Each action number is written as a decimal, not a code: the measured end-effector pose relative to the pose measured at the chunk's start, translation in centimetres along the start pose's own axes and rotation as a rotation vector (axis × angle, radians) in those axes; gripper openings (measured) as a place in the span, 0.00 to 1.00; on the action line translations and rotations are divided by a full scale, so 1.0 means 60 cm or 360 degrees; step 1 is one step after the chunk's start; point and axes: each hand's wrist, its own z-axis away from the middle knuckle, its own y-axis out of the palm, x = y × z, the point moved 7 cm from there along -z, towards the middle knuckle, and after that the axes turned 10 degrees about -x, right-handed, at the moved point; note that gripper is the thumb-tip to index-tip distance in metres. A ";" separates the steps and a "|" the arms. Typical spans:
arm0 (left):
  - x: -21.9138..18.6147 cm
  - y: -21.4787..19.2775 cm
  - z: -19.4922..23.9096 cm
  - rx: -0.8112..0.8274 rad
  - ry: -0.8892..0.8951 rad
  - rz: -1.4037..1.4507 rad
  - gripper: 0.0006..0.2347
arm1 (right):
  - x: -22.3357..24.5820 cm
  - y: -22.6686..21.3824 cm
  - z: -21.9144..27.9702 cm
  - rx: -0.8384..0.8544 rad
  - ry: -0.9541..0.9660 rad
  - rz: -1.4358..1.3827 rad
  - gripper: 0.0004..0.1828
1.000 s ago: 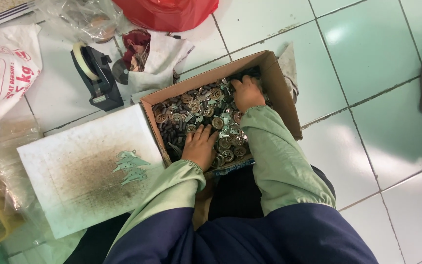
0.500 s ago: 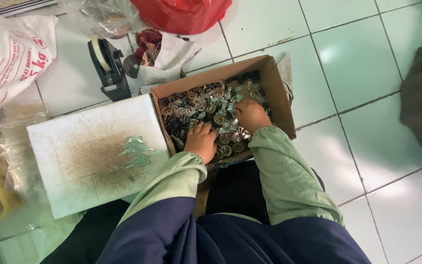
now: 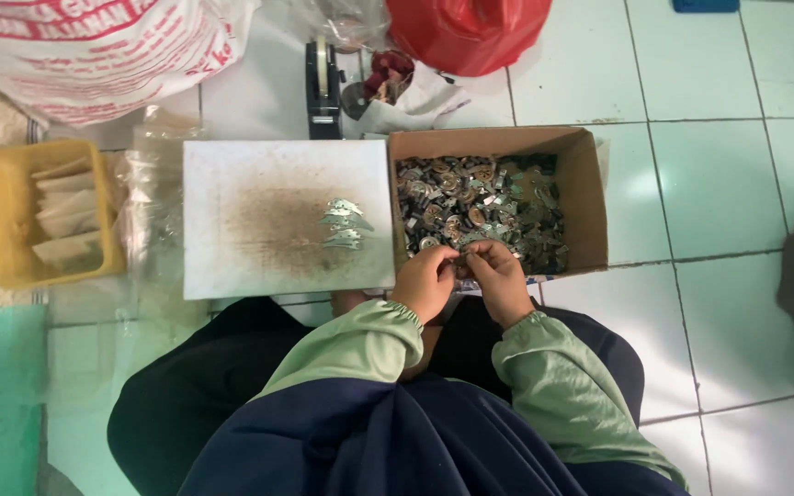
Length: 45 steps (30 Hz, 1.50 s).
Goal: The person selects small metal decorative pieces from a cardboard box and places them into clear plastic bags by hand, occasionally using a stapler on the bags.
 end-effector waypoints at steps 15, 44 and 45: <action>0.113 -0.307 0.057 -0.0986 0.0476 -0.0381 0.08 | -0.061 0.277 -0.013 0.0299 -0.0251 0.0839 0.09; 0.081 -0.217 0.022 -0.0580 0.0522 -0.1060 0.15 | 0.077 0.261 0.018 0.0414 -0.0914 0.1548 0.16; 0.060 -0.203 0.018 -0.0559 0.0596 -0.1025 0.14 | 0.091 0.239 0.020 0.0447 -0.0922 0.1535 0.15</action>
